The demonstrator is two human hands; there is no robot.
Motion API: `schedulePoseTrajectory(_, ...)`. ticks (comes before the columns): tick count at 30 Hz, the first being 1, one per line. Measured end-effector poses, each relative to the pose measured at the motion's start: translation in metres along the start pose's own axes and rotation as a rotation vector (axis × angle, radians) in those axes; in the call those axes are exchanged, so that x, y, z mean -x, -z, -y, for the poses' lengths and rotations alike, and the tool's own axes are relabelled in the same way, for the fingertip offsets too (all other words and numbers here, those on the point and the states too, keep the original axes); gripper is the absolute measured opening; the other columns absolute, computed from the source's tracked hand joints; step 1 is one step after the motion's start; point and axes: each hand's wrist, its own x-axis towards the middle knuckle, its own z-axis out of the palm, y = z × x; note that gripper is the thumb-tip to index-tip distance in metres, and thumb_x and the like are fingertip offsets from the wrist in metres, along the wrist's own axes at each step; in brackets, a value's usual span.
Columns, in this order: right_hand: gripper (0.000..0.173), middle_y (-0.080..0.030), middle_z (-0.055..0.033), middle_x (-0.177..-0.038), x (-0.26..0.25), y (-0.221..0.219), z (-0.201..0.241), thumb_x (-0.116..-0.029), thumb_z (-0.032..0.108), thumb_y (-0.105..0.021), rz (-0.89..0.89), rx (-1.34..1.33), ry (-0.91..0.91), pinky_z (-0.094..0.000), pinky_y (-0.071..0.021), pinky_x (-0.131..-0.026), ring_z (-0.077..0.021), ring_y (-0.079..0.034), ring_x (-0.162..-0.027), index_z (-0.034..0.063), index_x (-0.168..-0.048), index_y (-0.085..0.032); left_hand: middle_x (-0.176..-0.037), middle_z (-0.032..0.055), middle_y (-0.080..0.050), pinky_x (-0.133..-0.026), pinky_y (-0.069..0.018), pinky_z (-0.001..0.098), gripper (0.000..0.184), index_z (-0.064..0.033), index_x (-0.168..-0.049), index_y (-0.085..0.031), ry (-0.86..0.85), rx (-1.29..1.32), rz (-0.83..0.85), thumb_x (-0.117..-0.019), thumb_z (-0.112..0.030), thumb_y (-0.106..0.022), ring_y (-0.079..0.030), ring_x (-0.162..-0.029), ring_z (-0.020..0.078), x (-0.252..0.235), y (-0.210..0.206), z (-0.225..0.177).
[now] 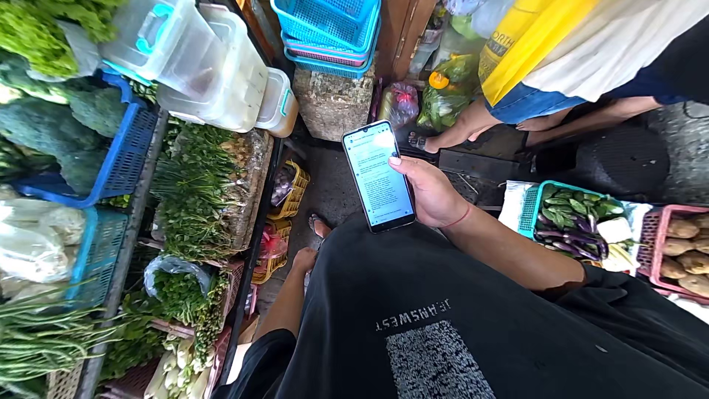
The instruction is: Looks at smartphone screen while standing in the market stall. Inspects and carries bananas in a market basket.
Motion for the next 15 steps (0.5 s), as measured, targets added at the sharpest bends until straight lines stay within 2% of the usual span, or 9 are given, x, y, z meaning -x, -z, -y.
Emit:
schedulePoseTrajectory(2, 0.042, -0.073, -0.0132, -0.110, 0.0001, 0.0006, -0.0003, -0.1110, 0.036, -0.036, 0.004, -0.002, 0.006, -0.0416, -0.0633, -0.083, -0.0213, -0.074, -0.096, 0.0079, -0.128, -0.063, -0.111, 0.0218, -0.069, -0.087, -0.0529, 0.0574, 0.043, -0.0031, -0.117, -0.069, -0.005, -0.003, -0.007, -0.1034, -0.040, -0.051, -0.068, -0.099, 0.0350, -0.0059, -0.0025, 0.0036)
schedulePoseTrajectory(8, 0.042, -0.073, -0.0133, -0.109, -0.0003, 0.0008, -0.0005, -0.1110, 0.037, -0.036, -0.002, -0.004, 0.004, -0.0415, -0.0635, -0.082, -0.0214, -0.074, -0.095, 0.0080, -0.126, -0.063, -0.115, 0.0217, -0.069, -0.093, -0.0515, 0.0589, 0.042, -0.0033, -0.118, -0.069, -0.010, 0.011, -0.009, -0.1032, -0.039, -0.052, -0.067, -0.106, 0.0357, 0.0006, 0.0004, 0.0000)
schedulePoseTrajectory(15, 0.042, -0.073, -0.0128, -0.110, -0.0005, -0.0001, 0.0012, -0.1112, 0.036, -0.036, 0.001, -0.001, 0.006, -0.0415, -0.0633, -0.082, -0.0209, -0.074, -0.096, 0.0084, -0.128, -0.063, -0.116, 0.0216, -0.069, -0.092, -0.0518, 0.0581, 0.043, -0.0040, -0.120, -0.068, 0.000, 0.003, -0.002, -0.1044, -0.039, -0.051, -0.067, -0.106, 0.0355, -0.0009, -0.0006, 0.0017)
